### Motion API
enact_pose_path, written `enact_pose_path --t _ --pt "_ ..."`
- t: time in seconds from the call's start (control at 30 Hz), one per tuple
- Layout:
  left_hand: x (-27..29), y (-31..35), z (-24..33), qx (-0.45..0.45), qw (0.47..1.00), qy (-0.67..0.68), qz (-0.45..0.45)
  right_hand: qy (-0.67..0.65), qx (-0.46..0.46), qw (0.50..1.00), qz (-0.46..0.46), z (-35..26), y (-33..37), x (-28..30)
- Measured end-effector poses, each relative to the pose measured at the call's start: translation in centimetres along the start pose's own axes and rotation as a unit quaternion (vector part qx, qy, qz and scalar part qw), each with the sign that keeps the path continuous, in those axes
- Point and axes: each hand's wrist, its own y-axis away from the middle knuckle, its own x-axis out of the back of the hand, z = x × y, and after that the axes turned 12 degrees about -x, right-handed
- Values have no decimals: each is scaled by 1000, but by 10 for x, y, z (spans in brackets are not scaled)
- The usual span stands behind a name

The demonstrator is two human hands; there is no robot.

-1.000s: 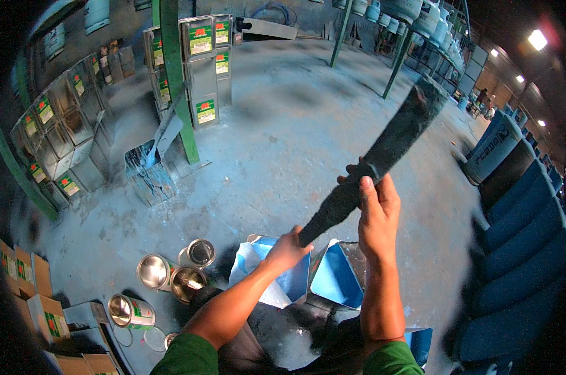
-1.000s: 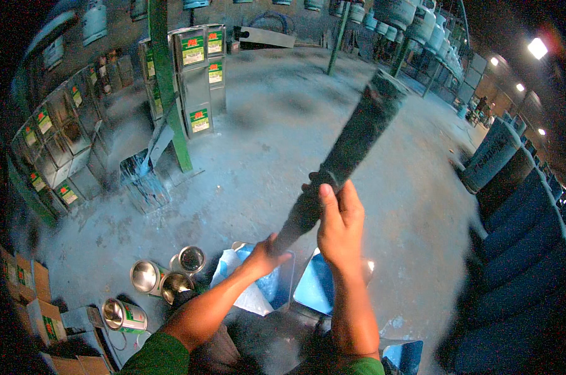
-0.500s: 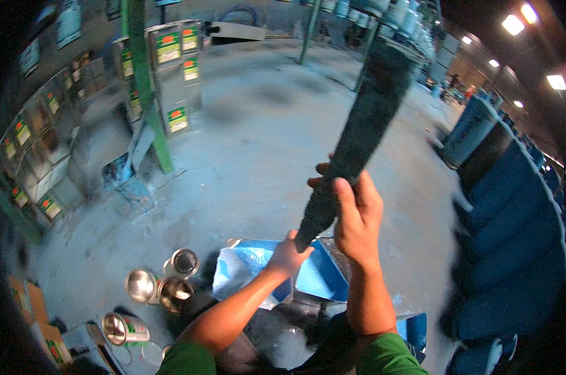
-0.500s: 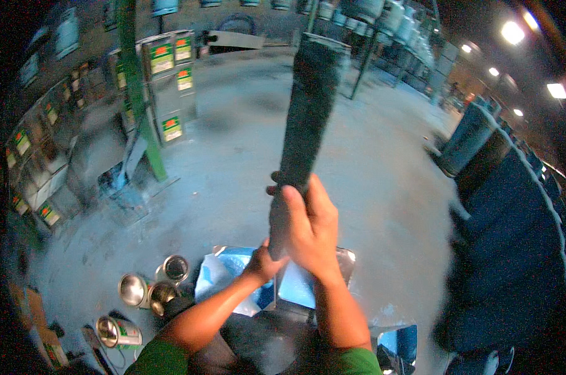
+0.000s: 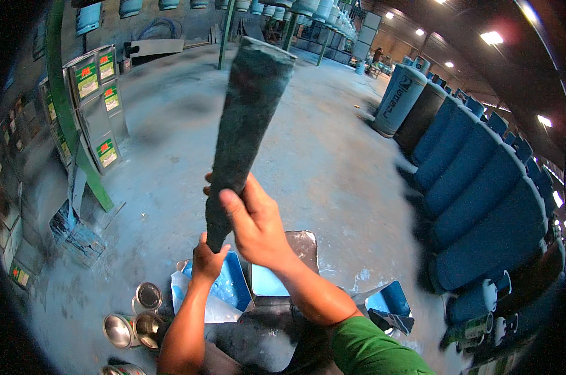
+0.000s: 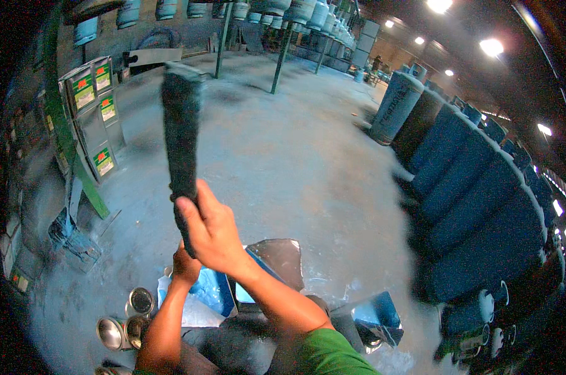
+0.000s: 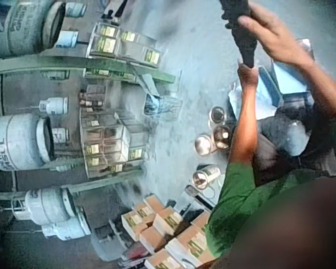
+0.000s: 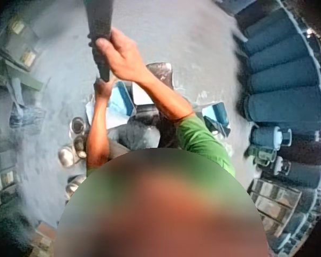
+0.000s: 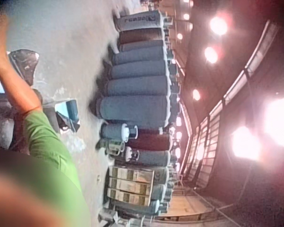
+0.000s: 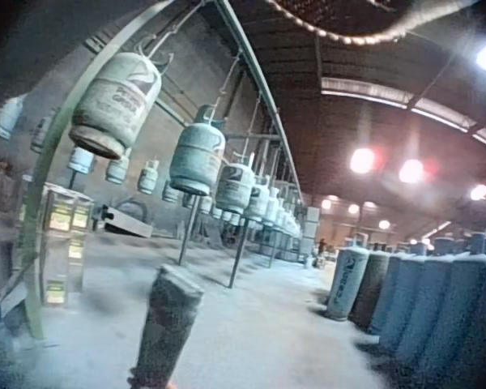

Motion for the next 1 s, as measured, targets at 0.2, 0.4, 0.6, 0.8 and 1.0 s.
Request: enact_pose_path --t 0.2,0.4,0.6,0.8,1.0 --pt "-29 -3 3 -89 988 106 66 56 135 989 29 -2 -1 -6" --pt "-45 19 12 21 998 15 -61 2 48 997 61 10 -21 11" --pt "-20 24 5 44 994 30 -91 -73 -14 995 70 22 -29 13" --pt "-3 -3 -11 26 999 -29 10 2 34 999 25 19 -12 1" --pt "-27 -1 9 -76 984 116 108 67 143 987 -10 4 0 -11"
